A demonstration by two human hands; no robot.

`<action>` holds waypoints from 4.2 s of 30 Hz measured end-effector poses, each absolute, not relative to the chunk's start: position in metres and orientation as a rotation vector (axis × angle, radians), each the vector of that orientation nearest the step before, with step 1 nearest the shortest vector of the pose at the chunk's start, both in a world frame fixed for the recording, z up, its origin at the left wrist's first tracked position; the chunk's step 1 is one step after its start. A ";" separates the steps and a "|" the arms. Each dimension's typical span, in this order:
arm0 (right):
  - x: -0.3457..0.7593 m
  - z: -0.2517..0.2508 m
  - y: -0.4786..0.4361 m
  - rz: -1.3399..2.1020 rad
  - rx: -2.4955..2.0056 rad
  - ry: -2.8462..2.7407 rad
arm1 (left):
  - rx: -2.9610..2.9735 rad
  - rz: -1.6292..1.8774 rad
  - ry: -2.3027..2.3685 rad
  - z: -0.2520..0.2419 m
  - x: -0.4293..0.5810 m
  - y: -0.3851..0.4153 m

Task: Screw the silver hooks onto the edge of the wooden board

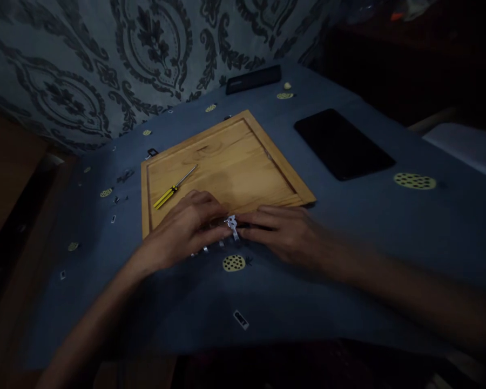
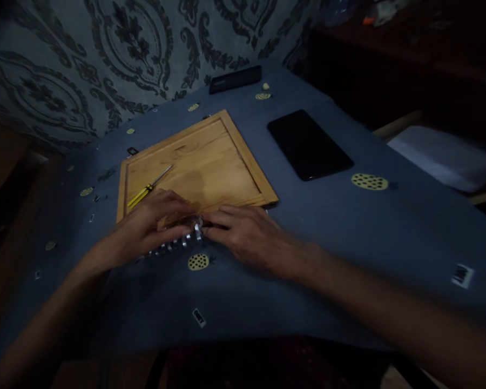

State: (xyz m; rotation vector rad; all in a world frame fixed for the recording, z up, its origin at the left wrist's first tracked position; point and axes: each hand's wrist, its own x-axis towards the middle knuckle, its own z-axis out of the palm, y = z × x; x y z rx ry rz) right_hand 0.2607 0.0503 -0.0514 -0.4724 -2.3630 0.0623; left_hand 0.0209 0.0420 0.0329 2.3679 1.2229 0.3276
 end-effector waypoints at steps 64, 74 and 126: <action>0.267 -0.065 0.048 0.060 -0.527 -2.419 | 2.370 0.042 1.761 0.027 -0.013 0.045; 0.261 -0.045 0.050 0.029 -0.486 -2.411 | 2.401 -0.091 1.736 0.039 -0.011 0.047; 0.265 -0.036 0.047 0.078 -0.500 -2.525 | 1.930 0.103 1.285 0.039 0.041 0.062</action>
